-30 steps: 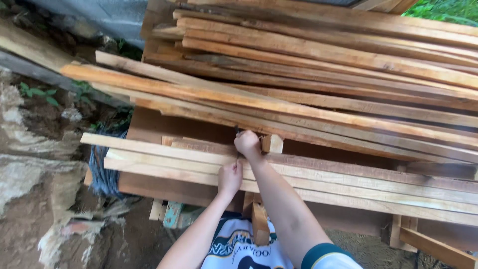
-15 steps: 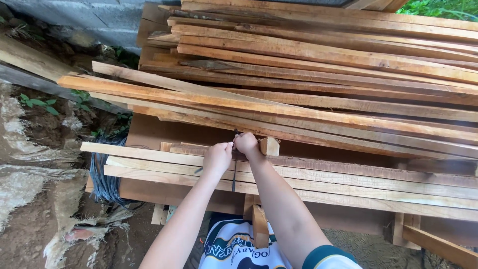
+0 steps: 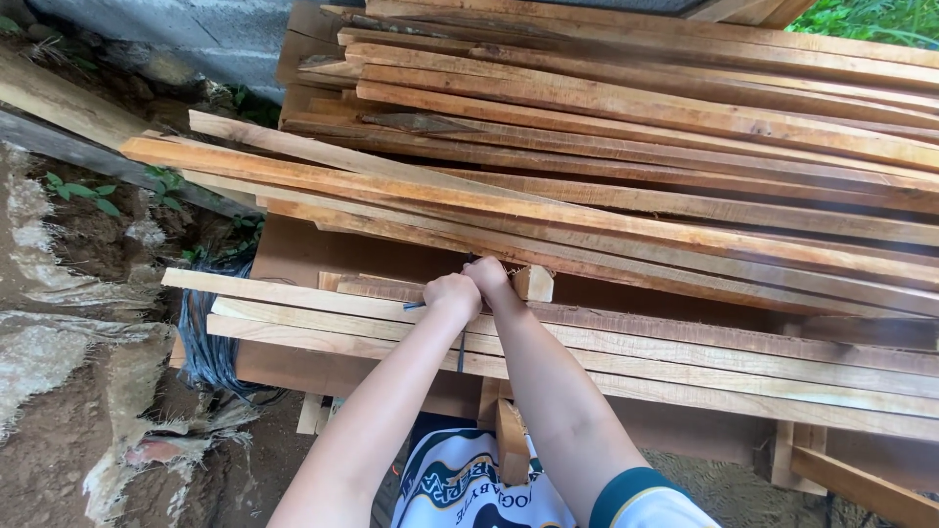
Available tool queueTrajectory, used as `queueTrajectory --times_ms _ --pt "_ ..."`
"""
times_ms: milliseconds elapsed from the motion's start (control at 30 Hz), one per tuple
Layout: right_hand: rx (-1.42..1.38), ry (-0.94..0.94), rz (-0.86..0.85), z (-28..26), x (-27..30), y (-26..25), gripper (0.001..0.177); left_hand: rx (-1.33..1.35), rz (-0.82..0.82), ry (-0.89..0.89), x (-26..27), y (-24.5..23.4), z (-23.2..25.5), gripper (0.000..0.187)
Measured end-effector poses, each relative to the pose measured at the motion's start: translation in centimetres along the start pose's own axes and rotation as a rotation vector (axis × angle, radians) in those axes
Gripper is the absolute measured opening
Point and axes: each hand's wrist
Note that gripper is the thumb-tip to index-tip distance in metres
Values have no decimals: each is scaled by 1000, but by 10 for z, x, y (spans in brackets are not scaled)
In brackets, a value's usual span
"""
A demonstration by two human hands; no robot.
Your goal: Tying a bundle of long wooden slats together using a piece of wire and pliers.
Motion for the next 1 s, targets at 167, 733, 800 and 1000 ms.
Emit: queueTrajectory --times_ms 167,733,800,1000 --pt "-208 153 40 1 -2 8 39 36 -23 -36 20 -15 2 43" --pt "9 124 -45 -13 18 -11 44 371 -25 -200 28 -12 -15 49" --pt "-14 205 -24 -8 9 2 42 465 -44 -227 38 -26 -15 46" --pt "139 -140 -16 -7 27 -14 43 641 2 -306 10 39 -30 42"
Point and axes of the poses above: each hand's wrist, its own x-axis away from the middle knuckle, its own y-axis out of the palm, z = x × y, and after that the axes turned 14 degrees about z, right-handed
